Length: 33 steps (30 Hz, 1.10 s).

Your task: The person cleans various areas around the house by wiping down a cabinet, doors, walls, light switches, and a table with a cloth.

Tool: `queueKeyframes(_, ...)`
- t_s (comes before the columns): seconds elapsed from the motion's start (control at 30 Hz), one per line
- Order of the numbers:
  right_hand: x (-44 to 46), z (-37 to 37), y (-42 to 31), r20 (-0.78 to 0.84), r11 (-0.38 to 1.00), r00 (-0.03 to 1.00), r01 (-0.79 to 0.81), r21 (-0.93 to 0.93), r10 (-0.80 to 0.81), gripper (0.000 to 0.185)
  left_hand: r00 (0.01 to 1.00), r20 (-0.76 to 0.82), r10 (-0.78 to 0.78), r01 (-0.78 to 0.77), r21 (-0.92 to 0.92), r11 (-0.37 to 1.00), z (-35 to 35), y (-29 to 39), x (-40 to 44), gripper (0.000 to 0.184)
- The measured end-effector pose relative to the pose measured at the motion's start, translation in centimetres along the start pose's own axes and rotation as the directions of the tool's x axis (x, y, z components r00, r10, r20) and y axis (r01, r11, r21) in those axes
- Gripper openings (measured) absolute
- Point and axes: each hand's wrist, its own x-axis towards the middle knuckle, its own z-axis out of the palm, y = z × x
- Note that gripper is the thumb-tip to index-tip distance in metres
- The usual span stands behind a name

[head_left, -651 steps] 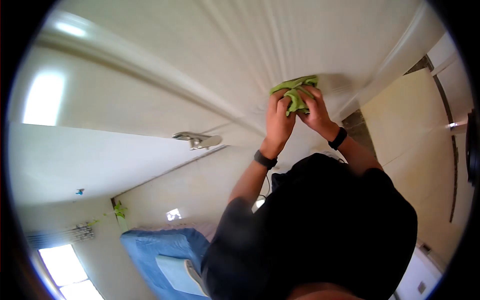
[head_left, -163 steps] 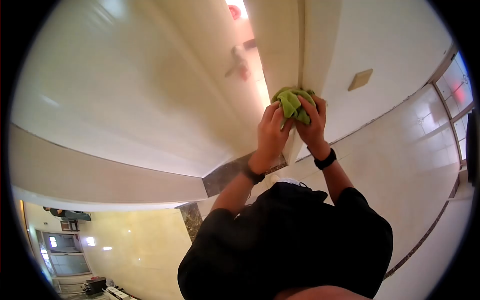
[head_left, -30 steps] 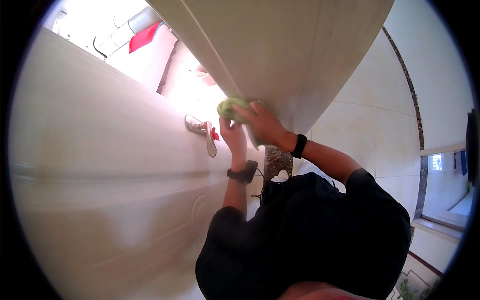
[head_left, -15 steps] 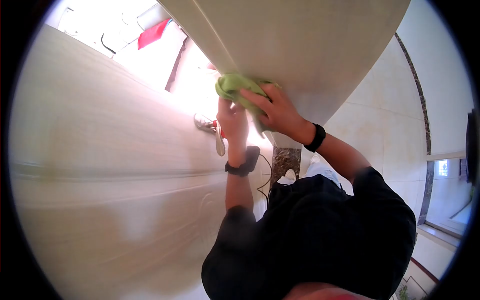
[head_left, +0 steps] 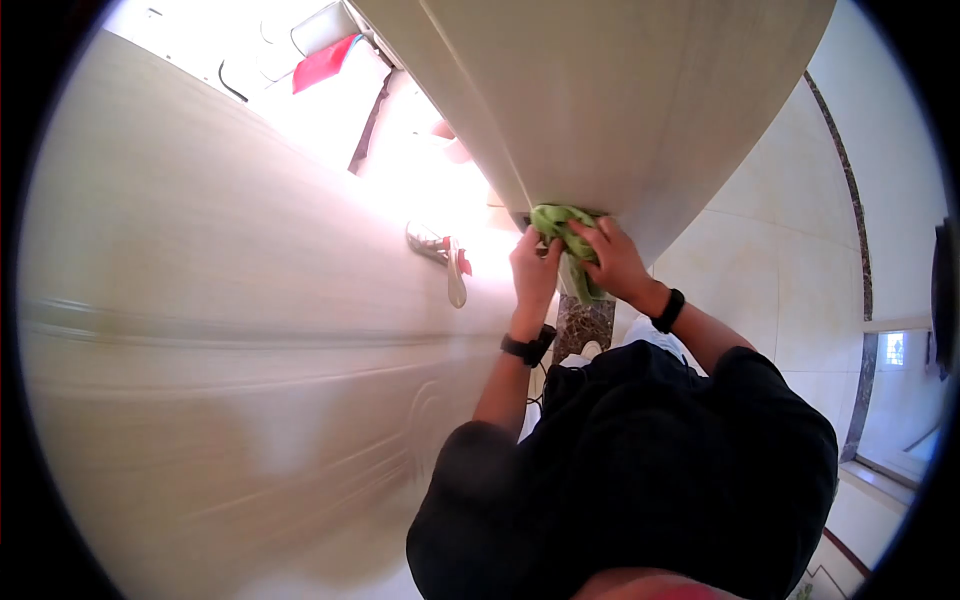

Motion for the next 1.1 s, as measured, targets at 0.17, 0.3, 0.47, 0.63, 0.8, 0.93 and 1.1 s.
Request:
queueKeyframes(0.17,-1.4,-6.2,1.7,-0.211,0.986,0.967,0.121,-0.116,-0.144,0.07,0.987,0.092,0.135,-0.123,-0.126,0.984,3.5,4.2,0.6,0.019)
queueKeyframes(0.3,-2.1,-10.3,2.6,-0.44,0.955,0.859,0.167,-0.245,-0.263,0.065,0.917,0.11,0.383,-0.379,-0.061,0.924,5.4,10.2,1.5,0.023)
queueKeyframes(0.47,-2.8,-13.3,4.1,-0.55,0.948,0.775,0.21,-0.238,-0.31,0.063,0.883,0.131,0.451,-0.442,-0.089,0.892,8.3,13.5,1.6,0.025)
queueKeyframes(0.63,-4.0,-12.6,6.2,-0.47,0.953,0.83,0.282,-0.113,-0.301,0.065,0.933,0.047,0.356,-0.357,0.011,0.934,9.0,12.9,-0.2,0.026)
queueKeyframes(0.8,-5.4,-12.8,7.9,-0.35,0.947,0.889,0.321,0.015,-0.295,0.062,0.997,0.021,0.075,-0.074,-0.031,0.997,10.8,12.0,-2.9,0.024)
queueKeyframes(0.93,-7.8,-11.0,10.8,-0.182,0.965,0.956,0.247,0.087,-0.229,0.058,0.986,0.008,-0.169,0.169,0.013,0.986,12.1,10.5,-5.4,0.024)
queueKeyframes(1.1,-10.2,-11.2,10.6,0.252,0.952,0.968,-0.072,0.298,-0.006,0.054,0.979,0.013,-0.203,0.186,0.344,0.92,13.8,8.5,-10.5,0.026)
